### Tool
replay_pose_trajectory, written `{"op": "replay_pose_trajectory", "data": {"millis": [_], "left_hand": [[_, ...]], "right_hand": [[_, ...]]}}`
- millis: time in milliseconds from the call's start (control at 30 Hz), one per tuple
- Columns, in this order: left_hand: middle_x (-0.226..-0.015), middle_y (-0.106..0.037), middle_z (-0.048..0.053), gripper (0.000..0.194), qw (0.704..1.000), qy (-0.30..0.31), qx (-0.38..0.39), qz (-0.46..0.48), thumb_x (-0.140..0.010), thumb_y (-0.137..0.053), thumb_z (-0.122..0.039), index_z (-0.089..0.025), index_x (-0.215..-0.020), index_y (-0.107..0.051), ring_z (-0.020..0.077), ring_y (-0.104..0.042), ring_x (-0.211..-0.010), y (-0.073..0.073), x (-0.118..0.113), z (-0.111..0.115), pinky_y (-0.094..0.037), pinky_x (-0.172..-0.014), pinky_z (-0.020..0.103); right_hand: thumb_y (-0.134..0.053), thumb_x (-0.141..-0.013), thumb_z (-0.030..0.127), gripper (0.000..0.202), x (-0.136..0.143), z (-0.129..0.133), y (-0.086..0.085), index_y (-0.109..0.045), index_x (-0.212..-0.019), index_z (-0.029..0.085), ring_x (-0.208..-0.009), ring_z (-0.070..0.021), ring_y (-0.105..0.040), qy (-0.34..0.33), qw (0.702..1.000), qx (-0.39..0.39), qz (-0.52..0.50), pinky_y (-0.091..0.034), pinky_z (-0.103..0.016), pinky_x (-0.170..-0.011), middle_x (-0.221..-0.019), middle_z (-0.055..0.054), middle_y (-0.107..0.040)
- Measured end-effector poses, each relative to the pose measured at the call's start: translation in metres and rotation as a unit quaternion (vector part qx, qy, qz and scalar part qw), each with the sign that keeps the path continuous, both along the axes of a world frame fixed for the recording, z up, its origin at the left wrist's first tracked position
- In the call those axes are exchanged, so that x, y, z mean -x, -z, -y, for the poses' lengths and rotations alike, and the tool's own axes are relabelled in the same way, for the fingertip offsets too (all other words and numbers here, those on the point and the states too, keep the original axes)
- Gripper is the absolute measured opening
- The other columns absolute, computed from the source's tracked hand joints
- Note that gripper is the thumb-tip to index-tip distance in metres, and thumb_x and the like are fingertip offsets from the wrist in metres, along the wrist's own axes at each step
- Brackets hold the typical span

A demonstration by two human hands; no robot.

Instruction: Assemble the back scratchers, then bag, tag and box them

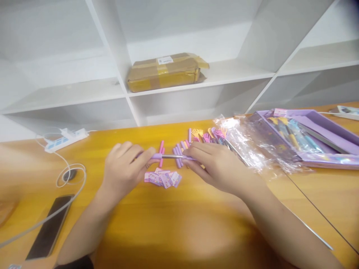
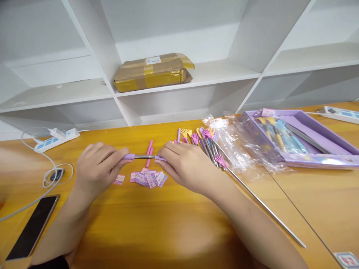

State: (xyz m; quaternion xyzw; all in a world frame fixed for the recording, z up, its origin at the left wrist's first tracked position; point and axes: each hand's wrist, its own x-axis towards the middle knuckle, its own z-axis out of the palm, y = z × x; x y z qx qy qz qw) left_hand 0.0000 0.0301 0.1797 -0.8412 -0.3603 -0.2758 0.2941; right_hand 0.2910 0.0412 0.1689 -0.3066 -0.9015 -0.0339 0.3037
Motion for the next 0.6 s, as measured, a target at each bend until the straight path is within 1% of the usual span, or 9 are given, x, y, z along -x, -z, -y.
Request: {"op": "replay_pose_trajectory", "data": {"millis": [67,167,233,333,467,500,600], "left_hand": [[-0.076,-0.072,0.001,0.005,1.0,0.004,-0.007,0.009,-0.101,-0.071,-0.03,-0.027,-0.104,-0.072,0.0196,-0.053,-0.068,0.001,0.001,0.0,-0.031,-0.064,0.037],[-0.08,-0.074,0.001,0.011,0.999,0.018,-0.024,0.025,-0.097,-0.076,-0.026,-0.029,-0.108,-0.072,0.0197,-0.054,-0.07,0.003,0.001,-0.001,-0.033,-0.066,0.037],[-0.079,-0.074,0.001,0.014,0.999,0.03,-0.031,0.03,-0.096,-0.078,-0.027,-0.029,-0.108,-0.072,0.0195,-0.053,-0.07,0.004,0.001,-0.001,-0.034,-0.066,0.037],[-0.076,-0.073,0.0,0.012,0.999,0.033,-0.031,0.029,-0.096,-0.079,-0.031,-0.03,-0.106,-0.073,0.0189,-0.052,-0.068,0.004,-0.001,0.0,-0.034,-0.067,0.037],[-0.073,-0.071,-0.001,0.004,0.998,0.022,-0.043,0.036,-0.099,-0.075,-0.034,-0.031,-0.101,-0.075,0.0186,-0.052,-0.067,0.004,-0.002,-0.001,-0.033,-0.067,0.037],[-0.072,-0.07,-0.001,0.005,0.998,0.022,-0.047,0.04,-0.1,-0.074,-0.036,-0.031,-0.1,-0.075,0.0187,-0.051,-0.067,0.004,-0.001,-0.002,-0.033,-0.067,0.038],[-0.07,-0.069,0.0,0.016,0.998,0.015,-0.049,0.041,-0.103,-0.068,-0.044,-0.031,-0.098,-0.077,0.0194,-0.05,-0.066,0.004,0.009,-0.011,-0.031,-0.068,0.039]], "right_hand": [[-0.046,-0.116,0.034,0.029,0.0,0.001,0.0,-0.065,-0.103,0.017,-0.081,-0.0171,-0.063,-0.001,1.0,0.019,-0.002,-0.043,-0.031,-0.072,-0.09,-0.004,-0.069],[-0.046,-0.116,0.037,0.031,0.001,0.001,0.0,-0.065,-0.101,0.017,-0.079,-0.0168,-0.06,-0.017,0.999,0.031,-0.003,-0.041,-0.03,-0.07,-0.088,-0.004,-0.067],[-0.046,-0.116,0.037,0.032,0.002,0.001,0.0,-0.064,-0.099,0.017,-0.076,-0.0157,-0.058,-0.035,0.998,0.044,-0.004,-0.039,-0.03,-0.069,-0.088,-0.004,-0.067],[-0.046,-0.116,0.037,0.034,0.001,-0.001,0.0,-0.064,-0.095,0.017,-0.074,-0.0148,-0.056,-0.053,0.997,0.06,-0.007,-0.037,-0.029,-0.069,-0.086,-0.003,-0.066],[-0.047,-0.115,0.037,0.035,-0.002,-0.004,0.0,-0.066,-0.094,0.018,-0.073,-0.0151,-0.055,-0.067,0.997,0.041,-0.018,-0.036,-0.029,-0.07,-0.081,-0.002,-0.064],[-0.047,-0.115,0.037,0.034,-0.003,-0.005,-0.001,-0.067,-0.094,0.018,-0.072,-0.015,-0.055,-0.07,0.997,0.034,-0.018,-0.035,-0.029,-0.07,-0.08,-0.002,-0.063],[-0.047,-0.116,0.036,0.034,-0.01,-0.01,-0.004,-0.067,-0.094,0.019,-0.072,-0.0151,-0.055,-0.062,0.998,0.009,-0.008,-0.035,-0.03,-0.07,-0.079,-0.002,-0.064]]}}
